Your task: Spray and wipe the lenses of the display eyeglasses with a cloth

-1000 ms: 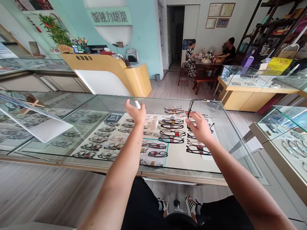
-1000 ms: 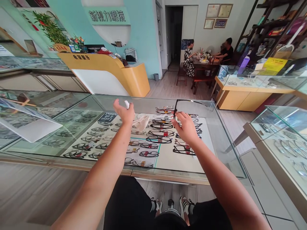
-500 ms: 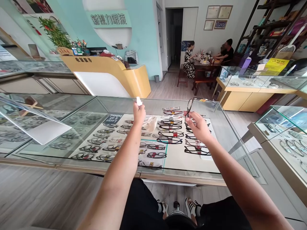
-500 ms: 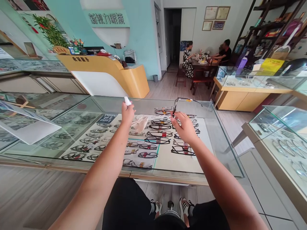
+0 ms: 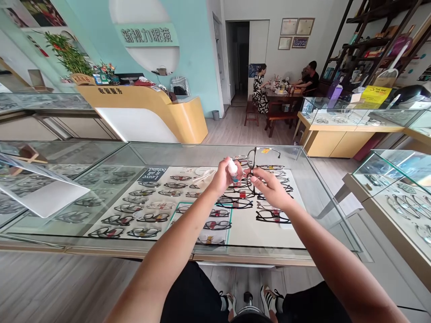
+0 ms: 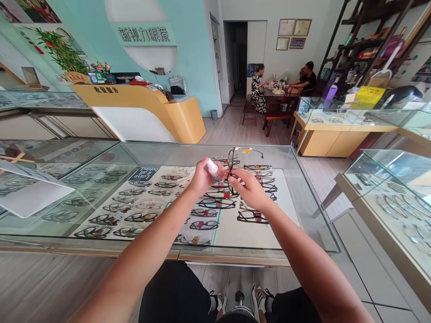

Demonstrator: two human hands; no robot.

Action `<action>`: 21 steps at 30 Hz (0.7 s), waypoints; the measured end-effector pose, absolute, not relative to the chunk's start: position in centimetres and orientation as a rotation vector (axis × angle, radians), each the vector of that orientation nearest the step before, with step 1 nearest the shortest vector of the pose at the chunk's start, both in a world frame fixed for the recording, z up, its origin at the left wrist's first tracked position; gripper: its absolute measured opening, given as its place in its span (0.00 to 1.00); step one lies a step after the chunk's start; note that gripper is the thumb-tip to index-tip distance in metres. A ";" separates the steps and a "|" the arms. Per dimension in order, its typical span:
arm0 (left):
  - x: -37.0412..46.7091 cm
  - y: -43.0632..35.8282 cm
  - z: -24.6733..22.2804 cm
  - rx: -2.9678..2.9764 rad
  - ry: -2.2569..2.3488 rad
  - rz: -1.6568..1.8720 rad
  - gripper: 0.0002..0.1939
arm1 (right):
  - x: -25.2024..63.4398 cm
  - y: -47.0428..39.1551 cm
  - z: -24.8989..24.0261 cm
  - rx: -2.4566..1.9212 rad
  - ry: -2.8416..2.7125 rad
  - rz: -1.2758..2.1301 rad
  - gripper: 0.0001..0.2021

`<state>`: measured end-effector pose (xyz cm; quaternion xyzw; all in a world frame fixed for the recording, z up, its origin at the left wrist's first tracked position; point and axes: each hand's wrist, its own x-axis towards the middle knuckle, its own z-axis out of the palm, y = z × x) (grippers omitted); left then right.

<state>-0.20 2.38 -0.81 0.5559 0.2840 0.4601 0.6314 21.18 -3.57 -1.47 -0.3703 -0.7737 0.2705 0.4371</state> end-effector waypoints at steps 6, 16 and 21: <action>-0.1 3.1 -2.3 1.337 0.751 1.119 0.35 | 20.8 -4.2 -1.0 -0.859 -1.954 0.746 0.24; -1.1 3.4 -2.2 1.508 0.815 1.162 0.35 | 21.2 -4.0 -1.2 -0.911 -1.841 0.787 0.24; -1.3 2.9 -2.3 1.702 0.834 1.033 0.31 | 21.4 -3.8 -1.1 -0.949 -1.747 0.783 0.25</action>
